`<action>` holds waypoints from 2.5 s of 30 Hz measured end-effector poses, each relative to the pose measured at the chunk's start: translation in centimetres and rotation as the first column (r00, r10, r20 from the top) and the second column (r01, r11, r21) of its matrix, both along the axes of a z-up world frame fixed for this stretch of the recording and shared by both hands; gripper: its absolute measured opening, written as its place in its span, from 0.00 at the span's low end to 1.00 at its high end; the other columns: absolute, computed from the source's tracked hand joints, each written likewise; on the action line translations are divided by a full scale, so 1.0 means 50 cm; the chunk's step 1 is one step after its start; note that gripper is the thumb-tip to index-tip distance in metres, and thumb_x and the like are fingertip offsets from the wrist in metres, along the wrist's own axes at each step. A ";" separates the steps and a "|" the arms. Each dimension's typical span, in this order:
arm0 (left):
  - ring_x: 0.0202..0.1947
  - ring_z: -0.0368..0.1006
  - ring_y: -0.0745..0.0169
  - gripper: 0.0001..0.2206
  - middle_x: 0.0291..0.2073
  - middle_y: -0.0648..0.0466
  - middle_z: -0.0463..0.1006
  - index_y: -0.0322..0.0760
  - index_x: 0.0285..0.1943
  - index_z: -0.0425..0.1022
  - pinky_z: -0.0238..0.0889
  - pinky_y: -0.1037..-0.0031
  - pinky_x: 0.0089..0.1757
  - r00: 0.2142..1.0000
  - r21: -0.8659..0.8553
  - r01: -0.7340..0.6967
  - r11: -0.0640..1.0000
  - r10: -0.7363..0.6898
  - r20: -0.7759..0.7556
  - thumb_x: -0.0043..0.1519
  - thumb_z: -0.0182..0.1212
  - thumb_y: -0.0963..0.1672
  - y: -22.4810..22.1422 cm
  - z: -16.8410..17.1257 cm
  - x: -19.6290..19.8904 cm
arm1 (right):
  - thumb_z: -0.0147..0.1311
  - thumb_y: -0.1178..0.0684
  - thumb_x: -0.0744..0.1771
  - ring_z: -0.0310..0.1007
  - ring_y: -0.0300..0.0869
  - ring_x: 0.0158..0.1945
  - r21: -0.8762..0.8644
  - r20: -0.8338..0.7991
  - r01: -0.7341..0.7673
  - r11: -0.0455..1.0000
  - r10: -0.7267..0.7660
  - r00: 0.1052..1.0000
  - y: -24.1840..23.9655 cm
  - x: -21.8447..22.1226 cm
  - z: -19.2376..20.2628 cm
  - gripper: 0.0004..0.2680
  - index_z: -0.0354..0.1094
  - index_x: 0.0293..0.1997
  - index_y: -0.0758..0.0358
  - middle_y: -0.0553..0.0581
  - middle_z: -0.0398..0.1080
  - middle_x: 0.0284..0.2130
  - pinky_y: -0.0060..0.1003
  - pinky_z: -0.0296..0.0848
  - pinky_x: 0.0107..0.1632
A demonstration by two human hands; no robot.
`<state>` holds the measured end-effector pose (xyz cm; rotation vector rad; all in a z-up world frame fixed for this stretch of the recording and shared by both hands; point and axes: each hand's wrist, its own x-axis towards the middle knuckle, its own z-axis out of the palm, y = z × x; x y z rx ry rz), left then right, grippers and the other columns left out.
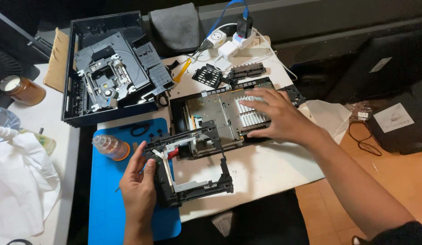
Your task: Disassembling a game console to remove internal components like the disc drive and cooling fan using a screwdriver.
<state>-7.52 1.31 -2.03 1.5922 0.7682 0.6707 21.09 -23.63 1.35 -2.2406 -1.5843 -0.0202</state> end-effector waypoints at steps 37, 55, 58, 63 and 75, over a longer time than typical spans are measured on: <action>0.59 0.73 0.61 0.21 0.61 0.49 0.77 0.37 0.71 0.69 0.67 0.75 0.56 0.997 0.057 0.072 0.996 -0.074 0.037 0.67 0.52 0.42 -0.014 -0.016 -0.003 | 0.72 0.37 0.52 0.58 0.44 0.61 -0.147 -0.335 0.190 0.971 -0.229 0.914 0.033 0.097 0.087 0.35 0.66 0.67 0.46 0.49 0.59 0.56 0.41 0.54 0.64; 0.41 0.78 0.71 0.18 0.56 0.53 0.83 0.42 0.65 0.76 0.72 0.78 0.39 0.994 0.258 0.107 0.960 -0.096 -0.056 0.65 0.58 0.44 -0.023 -0.013 0.009 | 0.71 0.44 0.56 0.61 0.45 0.59 0.362 -0.215 0.221 0.905 -0.150 0.965 0.031 0.116 0.052 0.33 0.66 0.68 0.57 0.56 0.57 0.52 0.39 0.58 0.66; 0.44 0.79 0.64 0.18 0.57 0.51 0.82 0.40 0.65 0.75 0.73 0.75 0.42 0.992 0.329 0.127 0.936 -0.114 -0.058 0.66 0.57 0.45 -0.029 -0.008 0.010 | 0.74 0.44 0.55 0.63 0.47 0.57 0.429 -0.052 0.086 0.899 -0.071 0.996 0.078 0.103 0.074 0.33 0.67 0.68 0.59 0.59 0.60 0.52 0.39 0.62 0.63; 0.38 0.76 0.68 0.17 0.56 0.52 0.81 0.41 0.63 0.75 0.62 0.79 0.25 0.989 0.340 0.142 0.930 -0.122 -0.080 0.65 0.55 0.44 -0.029 0.003 0.010 | 0.70 0.32 0.57 0.58 0.51 0.55 0.345 -0.118 0.233 0.909 -0.204 0.972 0.235 0.021 0.176 0.35 0.62 0.71 0.46 0.54 0.60 0.50 0.54 0.60 0.62; 0.59 0.74 0.52 0.17 0.57 0.47 0.79 0.36 0.65 0.73 0.68 0.65 0.56 0.983 0.329 0.180 0.927 -0.183 -0.023 0.67 0.54 0.44 -0.023 0.005 0.006 | 0.53 0.19 0.61 0.55 0.60 0.62 -0.012 -0.057 0.413 0.911 -0.413 0.909 0.616 -0.109 0.212 0.30 0.65 0.67 0.36 0.66 0.57 0.59 0.53 0.56 0.60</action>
